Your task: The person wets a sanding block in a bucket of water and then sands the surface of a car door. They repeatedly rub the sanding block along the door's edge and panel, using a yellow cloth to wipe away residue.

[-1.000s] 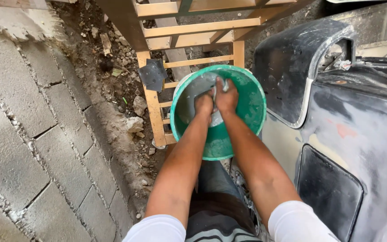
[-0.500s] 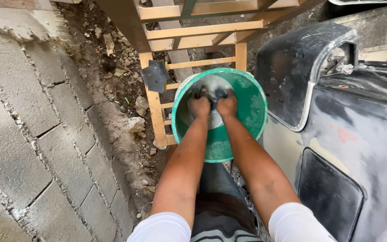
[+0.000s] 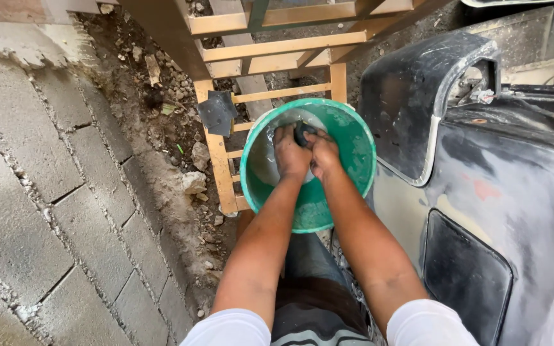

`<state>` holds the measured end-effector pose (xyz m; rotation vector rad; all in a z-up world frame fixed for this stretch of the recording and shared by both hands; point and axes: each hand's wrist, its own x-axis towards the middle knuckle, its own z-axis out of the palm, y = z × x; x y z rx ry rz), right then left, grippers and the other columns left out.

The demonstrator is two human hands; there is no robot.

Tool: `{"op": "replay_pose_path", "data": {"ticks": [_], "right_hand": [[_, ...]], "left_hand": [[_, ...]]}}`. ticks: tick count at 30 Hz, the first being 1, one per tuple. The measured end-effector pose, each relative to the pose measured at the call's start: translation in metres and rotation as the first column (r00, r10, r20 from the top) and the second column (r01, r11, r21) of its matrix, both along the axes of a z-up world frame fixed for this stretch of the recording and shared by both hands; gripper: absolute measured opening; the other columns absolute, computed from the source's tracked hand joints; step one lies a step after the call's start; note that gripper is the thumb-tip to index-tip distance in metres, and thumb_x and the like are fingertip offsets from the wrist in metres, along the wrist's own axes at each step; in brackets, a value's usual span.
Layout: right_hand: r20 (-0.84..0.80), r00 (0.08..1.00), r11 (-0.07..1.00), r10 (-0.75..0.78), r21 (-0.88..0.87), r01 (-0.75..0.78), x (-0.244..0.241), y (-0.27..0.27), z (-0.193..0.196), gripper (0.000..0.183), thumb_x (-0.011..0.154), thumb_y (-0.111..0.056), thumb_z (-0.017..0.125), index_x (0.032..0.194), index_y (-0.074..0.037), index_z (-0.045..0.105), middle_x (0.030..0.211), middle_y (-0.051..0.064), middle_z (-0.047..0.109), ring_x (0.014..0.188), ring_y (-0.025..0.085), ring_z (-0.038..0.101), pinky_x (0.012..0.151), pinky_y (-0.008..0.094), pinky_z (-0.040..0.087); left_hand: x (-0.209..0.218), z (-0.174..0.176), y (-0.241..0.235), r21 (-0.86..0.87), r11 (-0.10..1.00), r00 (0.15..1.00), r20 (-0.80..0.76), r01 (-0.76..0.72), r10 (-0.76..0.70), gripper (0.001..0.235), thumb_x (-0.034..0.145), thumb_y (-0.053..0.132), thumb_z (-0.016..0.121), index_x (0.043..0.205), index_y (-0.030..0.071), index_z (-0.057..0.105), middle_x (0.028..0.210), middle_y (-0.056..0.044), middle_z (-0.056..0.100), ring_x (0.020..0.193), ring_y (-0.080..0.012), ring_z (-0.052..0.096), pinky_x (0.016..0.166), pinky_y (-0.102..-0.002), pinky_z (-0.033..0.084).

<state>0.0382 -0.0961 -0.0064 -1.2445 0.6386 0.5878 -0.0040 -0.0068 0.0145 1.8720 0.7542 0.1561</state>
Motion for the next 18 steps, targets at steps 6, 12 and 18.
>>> {"op": "replay_pose_path", "data": {"ticks": [6, 12, 18], "right_hand": [[-0.054, 0.995, 0.972, 0.089, -0.213, -0.098, 0.005, -0.011, 0.007, 0.028, 0.099, -0.016, 0.059, 0.126, -0.019, 0.063, 0.106, 0.001, 0.069, 0.081, 0.012, 0.065, 0.063, 0.028, 0.054], [0.080, 0.980, 0.923, 0.185, -0.358, -0.145, 0.001, -0.014, -0.013, 0.034, 0.092, -0.010, 0.067, 0.125, -0.019, 0.064, 0.105, -0.001, 0.067, 0.084, 0.012, 0.066, 0.068, 0.033, 0.055], [0.352, 0.896, 0.841, 0.270, -0.540, -0.042, 0.000, -0.023, -0.053, 0.021, 0.089, -0.011, 0.076, 0.106, -0.004, 0.066, 0.095, 0.004, 0.071, 0.086, 0.014, 0.067, 0.077, 0.031, 0.055]], "left_hand": [[0.012, -0.123, -0.019, -0.681, 0.705, 0.955, 0.029, -0.198, 0.296, 0.021, 0.083, 0.011, 0.072, 0.101, 0.001, 0.077, 0.095, -0.007, 0.077, 0.086, -0.0158, 0.068, 0.081, -0.030, 0.054], [0.009, -0.131, -0.023, -0.695, 0.672, 0.960, -0.099, -0.256, 0.262, 0.013, 0.079, 0.001, 0.075, 0.092, 0.000, 0.074, 0.086, 0.000, 0.073, 0.078, -0.0088, 0.065, 0.074, -0.024, 0.052], [0.010, -0.143, -0.021, -0.548, 0.803, 0.962, -0.014, -0.235, 0.271, 0.016, 0.076, -0.001, 0.078, 0.091, 0.000, 0.073, 0.081, -0.004, 0.071, 0.073, -0.0100, 0.063, 0.070, -0.025, 0.053]]}}
